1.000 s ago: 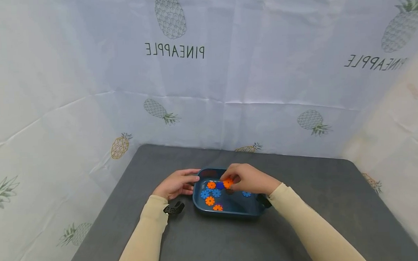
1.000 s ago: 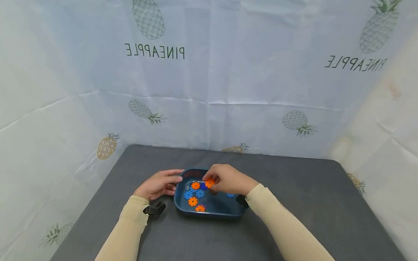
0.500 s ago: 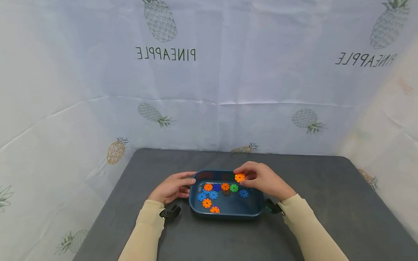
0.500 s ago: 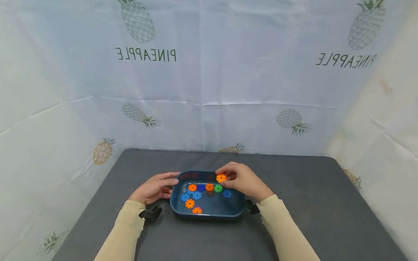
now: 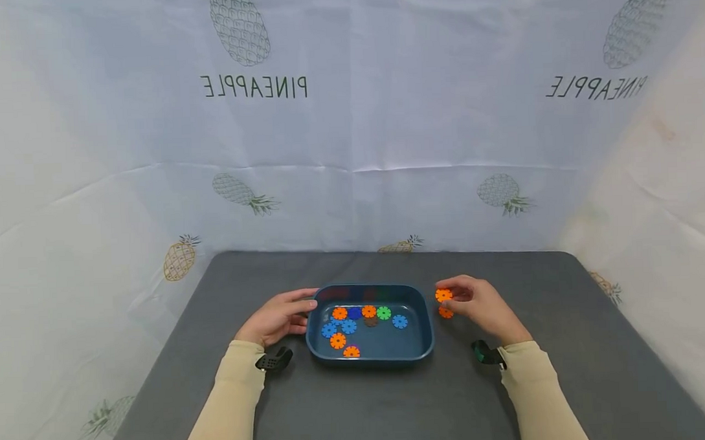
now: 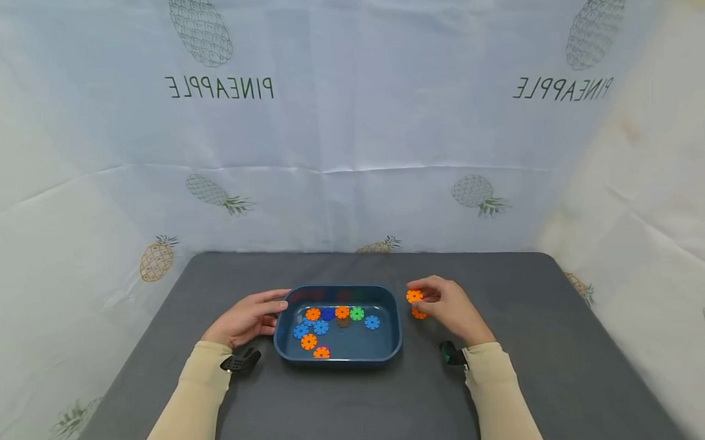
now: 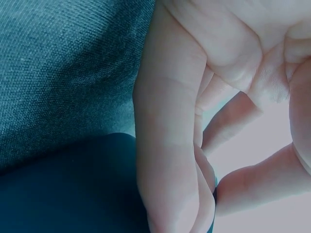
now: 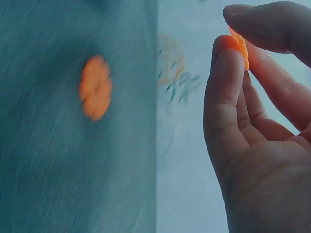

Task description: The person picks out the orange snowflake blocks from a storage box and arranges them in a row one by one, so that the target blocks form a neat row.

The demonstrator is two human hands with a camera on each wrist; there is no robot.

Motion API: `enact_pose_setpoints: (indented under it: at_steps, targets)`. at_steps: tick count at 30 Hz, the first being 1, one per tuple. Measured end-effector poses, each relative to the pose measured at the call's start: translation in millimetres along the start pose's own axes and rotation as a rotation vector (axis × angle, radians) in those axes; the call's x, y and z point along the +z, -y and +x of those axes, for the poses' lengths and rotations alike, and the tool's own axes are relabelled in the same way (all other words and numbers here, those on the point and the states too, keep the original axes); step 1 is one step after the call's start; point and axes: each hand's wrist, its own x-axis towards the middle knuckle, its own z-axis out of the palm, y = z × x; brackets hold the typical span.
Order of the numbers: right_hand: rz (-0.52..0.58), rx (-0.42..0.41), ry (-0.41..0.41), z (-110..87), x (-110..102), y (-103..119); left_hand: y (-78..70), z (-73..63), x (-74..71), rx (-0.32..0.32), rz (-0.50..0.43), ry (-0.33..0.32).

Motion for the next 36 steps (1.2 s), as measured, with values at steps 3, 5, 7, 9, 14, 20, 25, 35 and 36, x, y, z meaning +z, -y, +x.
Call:
enact_pose_setpoints:
  at_steps: [3,5,7,9,14,20,25,35,36]
  targets:
    - [-0.024,0.039,-0.017,1.2,-3,-12,-0.3,-1.2,-1.6,-0.005,-0.005,-0.007]
    - [-0.043,0.058,-0.020,1.8,-5,-19,-0.5,-1.8,-2.5,-0.007,-0.011,-0.009]
    - [-0.069,0.073,-0.024,3.3,-5,-23,-0.7,-3.2,-4.0,-0.002,-0.008,-0.009]
    - [-0.089,0.079,-0.021,5.0,-5,-27,-0.9,-4.9,-5.8,0.003,-0.007,-0.015]
    - [-0.129,0.075,-0.016,11.1,-2,-31,0.4,-8.1,-10.2,-0.003,-0.017,-0.032]
    - [-0.155,0.107,-0.006,12.5,3,-34,1.5,-8.4,-9.8,-0.008,-0.013,-0.030]
    - [-0.177,0.130,-0.004,10.6,4,-38,0.1,-5.6,-7.0,-0.018,-0.020,-0.027]
    - [-0.183,0.147,0.010,7.3,2,-47,0.0,1.8,-2.0,-0.027,-0.010,-0.021]
    - [-0.182,0.150,0.010,7.2,1,-48,0.0,2.8,-1.7,-0.027,-0.011,-0.023]
